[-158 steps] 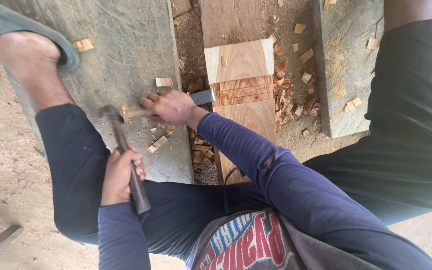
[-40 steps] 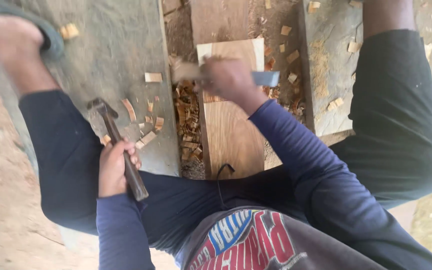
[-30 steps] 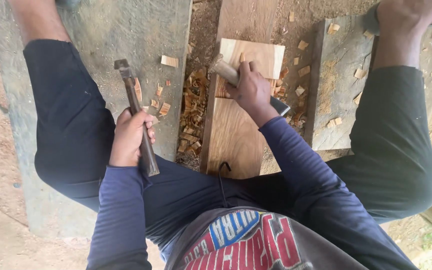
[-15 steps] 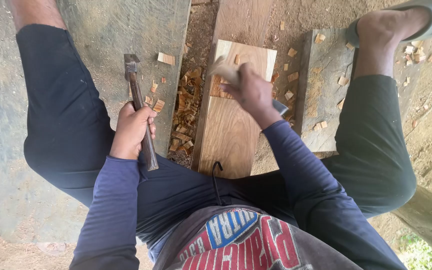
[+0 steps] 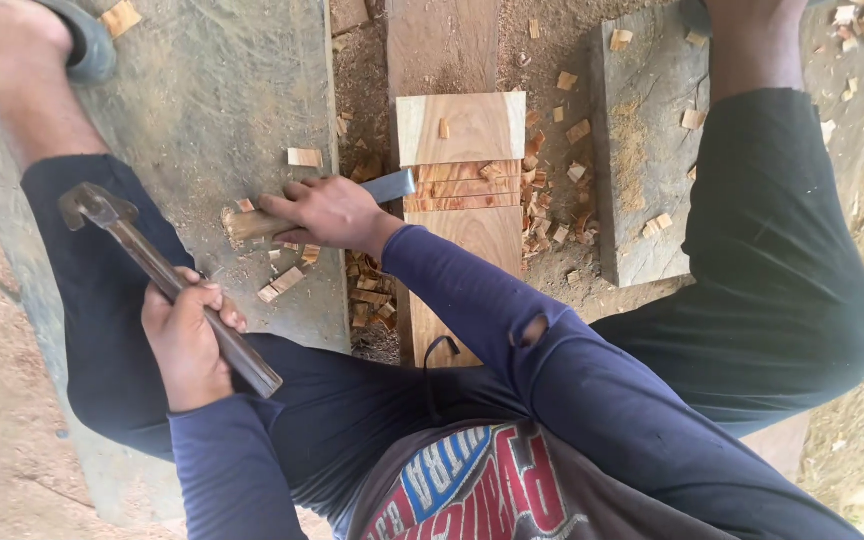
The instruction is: Using a hammer and chisel to carve or shape a piece of wood.
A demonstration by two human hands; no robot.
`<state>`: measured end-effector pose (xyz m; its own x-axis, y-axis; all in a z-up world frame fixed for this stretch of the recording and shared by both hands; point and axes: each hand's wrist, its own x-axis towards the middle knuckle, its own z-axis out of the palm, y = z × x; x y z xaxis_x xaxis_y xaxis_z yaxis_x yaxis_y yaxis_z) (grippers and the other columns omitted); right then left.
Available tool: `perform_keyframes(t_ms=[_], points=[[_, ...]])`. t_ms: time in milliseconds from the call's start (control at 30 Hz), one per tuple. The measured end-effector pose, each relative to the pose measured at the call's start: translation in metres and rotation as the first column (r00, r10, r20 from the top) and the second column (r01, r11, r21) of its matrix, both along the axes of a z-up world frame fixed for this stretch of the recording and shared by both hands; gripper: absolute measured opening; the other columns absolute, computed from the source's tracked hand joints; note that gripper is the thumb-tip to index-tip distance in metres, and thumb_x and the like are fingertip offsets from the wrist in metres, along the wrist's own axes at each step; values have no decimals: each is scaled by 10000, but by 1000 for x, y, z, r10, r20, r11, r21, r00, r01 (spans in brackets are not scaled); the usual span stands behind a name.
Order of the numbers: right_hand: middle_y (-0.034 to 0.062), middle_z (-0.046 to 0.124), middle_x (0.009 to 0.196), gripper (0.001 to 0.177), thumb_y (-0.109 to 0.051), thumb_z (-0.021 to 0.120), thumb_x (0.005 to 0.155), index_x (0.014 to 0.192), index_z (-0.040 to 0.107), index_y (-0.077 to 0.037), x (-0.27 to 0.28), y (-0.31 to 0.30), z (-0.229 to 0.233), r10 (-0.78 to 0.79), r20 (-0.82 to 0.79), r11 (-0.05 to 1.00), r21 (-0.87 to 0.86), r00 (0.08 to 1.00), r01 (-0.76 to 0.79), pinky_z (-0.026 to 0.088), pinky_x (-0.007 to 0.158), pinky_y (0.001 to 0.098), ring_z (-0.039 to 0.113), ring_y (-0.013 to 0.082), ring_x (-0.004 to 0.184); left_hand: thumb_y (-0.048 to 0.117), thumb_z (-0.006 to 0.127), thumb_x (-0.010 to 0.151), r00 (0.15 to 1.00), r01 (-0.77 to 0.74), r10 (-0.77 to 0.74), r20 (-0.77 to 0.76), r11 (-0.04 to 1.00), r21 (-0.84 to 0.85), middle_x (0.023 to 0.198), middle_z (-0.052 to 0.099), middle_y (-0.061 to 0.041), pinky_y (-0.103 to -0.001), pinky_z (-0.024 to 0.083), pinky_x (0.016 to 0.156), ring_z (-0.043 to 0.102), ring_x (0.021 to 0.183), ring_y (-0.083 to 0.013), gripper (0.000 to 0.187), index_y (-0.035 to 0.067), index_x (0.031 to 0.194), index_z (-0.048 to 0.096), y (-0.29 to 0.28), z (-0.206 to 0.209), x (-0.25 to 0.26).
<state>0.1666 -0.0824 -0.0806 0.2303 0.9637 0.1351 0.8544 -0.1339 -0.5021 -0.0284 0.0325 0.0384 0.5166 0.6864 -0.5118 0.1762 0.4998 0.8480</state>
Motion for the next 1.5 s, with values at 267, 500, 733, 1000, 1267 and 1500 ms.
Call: perform_keyframes(t_ms=[267,500,733,1000,1267,1500], points=[[113,634,990,690,-617,592,947,1435,482,-141,22,-3,-27,-46,-125,986,-168,991,24,611,602,391,721,233,746,-42,554,897,969,175,-173,-175,984,0,749,501,-54,-319,483,470,539,524,-154,234,77,1085,479,2,-6,17],[98,672,937,668,-561,594,922,1429,497,-138,16,1,-51,-29,0,989,-142,1000,29,612,625,409,723,262,809,8,556,899,893,264,-291,-344,956,-124,731,532,-55,-307,437,417,524,487,-151,191,66,1078,526,-3,-12,12],[130,662,1081,607,-540,605,994,1426,511,-125,33,2,-19,-125,-125,987,-120,984,110,597,631,418,711,277,747,8,576,887,922,203,-224,-317,974,-97,725,511,-38,-303,440,423,525,491,-144,225,72,1095,518,-3,-9,12],[66,562,1168,641,-559,617,922,1369,576,-103,21,0,-40,-16,42,987,-161,999,22,486,945,397,531,223,1095,49,559,912,929,156,-201,-312,974,-161,697,505,-18,-299,444,428,503,493,-121,171,92,1063,493,-6,-22,21],[45,536,1133,613,-501,621,958,1390,577,-68,21,2,-49,-62,20,992,-109,998,64,455,971,372,513,203,1075,47,575,888,892,214,-285,-350,950,-227,684,495,1,-295,422,422,475,486,-113,174,101,1043,516,14,-9,16],[57,541,1151,612,-493,634,962,1373,582,-41,26,-2,-39,-114,-33,992,-59,993,112,455,1028,381,519,220,1099,43,580,871,845,296,-417,-335,886,-356,651,487,-10,-296,419,409,477,467,-123,162,93,1009,511,8,-29,26]])
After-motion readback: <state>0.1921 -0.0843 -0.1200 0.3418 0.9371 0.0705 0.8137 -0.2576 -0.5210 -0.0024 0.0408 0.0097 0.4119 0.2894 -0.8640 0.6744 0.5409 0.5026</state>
